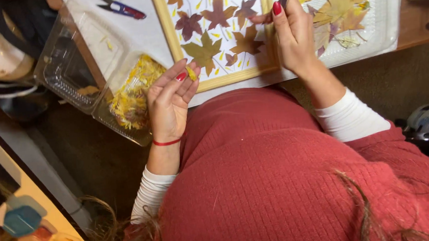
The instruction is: Placing dried autumn leaves into a picture frame using tweezers to create a decorative arrangement.
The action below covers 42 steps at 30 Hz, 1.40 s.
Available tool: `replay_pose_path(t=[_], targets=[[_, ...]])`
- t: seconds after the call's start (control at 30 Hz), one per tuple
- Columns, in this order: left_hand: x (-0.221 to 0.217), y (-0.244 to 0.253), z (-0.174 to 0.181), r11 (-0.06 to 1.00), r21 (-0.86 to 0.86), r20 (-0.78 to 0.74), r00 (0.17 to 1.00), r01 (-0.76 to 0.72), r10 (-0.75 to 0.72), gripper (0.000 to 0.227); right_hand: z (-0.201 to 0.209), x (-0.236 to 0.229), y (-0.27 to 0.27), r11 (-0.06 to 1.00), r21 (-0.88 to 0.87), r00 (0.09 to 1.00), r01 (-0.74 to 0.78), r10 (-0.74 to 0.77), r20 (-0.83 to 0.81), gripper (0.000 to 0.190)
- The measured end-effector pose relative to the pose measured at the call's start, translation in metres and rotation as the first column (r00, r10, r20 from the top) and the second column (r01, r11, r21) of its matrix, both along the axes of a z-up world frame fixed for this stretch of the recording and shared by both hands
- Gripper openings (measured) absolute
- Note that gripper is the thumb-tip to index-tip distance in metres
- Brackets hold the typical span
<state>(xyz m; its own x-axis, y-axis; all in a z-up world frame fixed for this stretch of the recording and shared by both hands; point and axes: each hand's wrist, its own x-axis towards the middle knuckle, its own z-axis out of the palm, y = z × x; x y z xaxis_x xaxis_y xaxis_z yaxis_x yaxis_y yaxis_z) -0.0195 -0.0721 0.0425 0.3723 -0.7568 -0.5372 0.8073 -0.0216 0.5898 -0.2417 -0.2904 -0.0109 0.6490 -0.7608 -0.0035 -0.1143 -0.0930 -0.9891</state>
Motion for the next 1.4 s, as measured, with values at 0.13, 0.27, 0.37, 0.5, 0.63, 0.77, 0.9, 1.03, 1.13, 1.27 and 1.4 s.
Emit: replay_pose_path(t=[0.13,0.27,0.37,0.5,0.63,0.77,0.9,1.03,1.13,1.27,1.4], targets=[[0.004,0.005,0.000,0.997,-0.039,-0.023,0.998,-0.062,0.062,0.036,-0.001,0.010,-0.005,0.729,-0.605,0.861,-0.320,-0.043,-0.507,0.016],[0.000,0.007,0.002,0.995,-0.049,-0.037,0.996,-0.082,0.080,0.036,0.004,0.033,0.006,0.610,-0.675,0.839,-0.415,-0.030,-0.543,0.026],[0.000,0.012,0.000,0.995,-0.062,-0.047,0.996,-0.083,0.080,0.036,-0.003,0.043,0.013,0.561,-0.695,0.831,-0.449,-0.025,-0.556,0.044],[0.000,0.013,-0.003,0.992,-0.076,-0.062,0.994,-0.097,0.092,0.037,-0.011,0.051,0.016,0.548,-0.682,0.802,-0.484,-0.034,-0.596,0.050],[-0.001,0.014,-0.003,0.991,-0.072,-0.066,0.992,-0.108,0.104,0.037,-0.014,0.055,0.021,0.533,-0.688,0.806,-0.493,-0.018,-0.591,0.056],[-0.001,0.014,-0.001,0.992,-0.064,-0.064,0.993,-0.106,0.102,0.037,-0.016,0.056,0.022,0.517,-0.702,0.813,-0.490,-0.021,-0.582,0.058],[-0.003,0.013,-0.001,0.993,-0.063,-0.068,0.994,-0.095,0.091,0.037,-0.014,0.057,0.022,0.514,-0.707,0.815,-0.486,-0.025,-0.578,0.059],[-0.002,0.012,0.002,0.994,-0.059,-0.055,0.995,-0.087,0.084,0.037,-0.010,0.057,0.023,0.532,-0.701,0.823,-0.476,-0.012,-0.568,0.059],[-0.002,0.012,0.003,0.995,-0.057,-0.043,0.996,-0.080,0.077,0.037,-0.012,0.053,0.022,0.536,-0.692,0.811,-0.484,-0.023,-0.585,0.057],[-0.003,0.009,0.001,0.995,-0.068,-0.051,0.996,-0.071,0.068,0.036,0.001,0.051,0.025,0.554,-0.682,0.815,-0.478,-0.009,-0.579,0.055],[-0.005,0.004,0.002,0.996,-0.060,-0.021,0.997,-0.072,0.071,0.033,0.017,0.051,0.029,0.825,-0.459,0.917,-0.330,0.165,-0.363,0.027]])
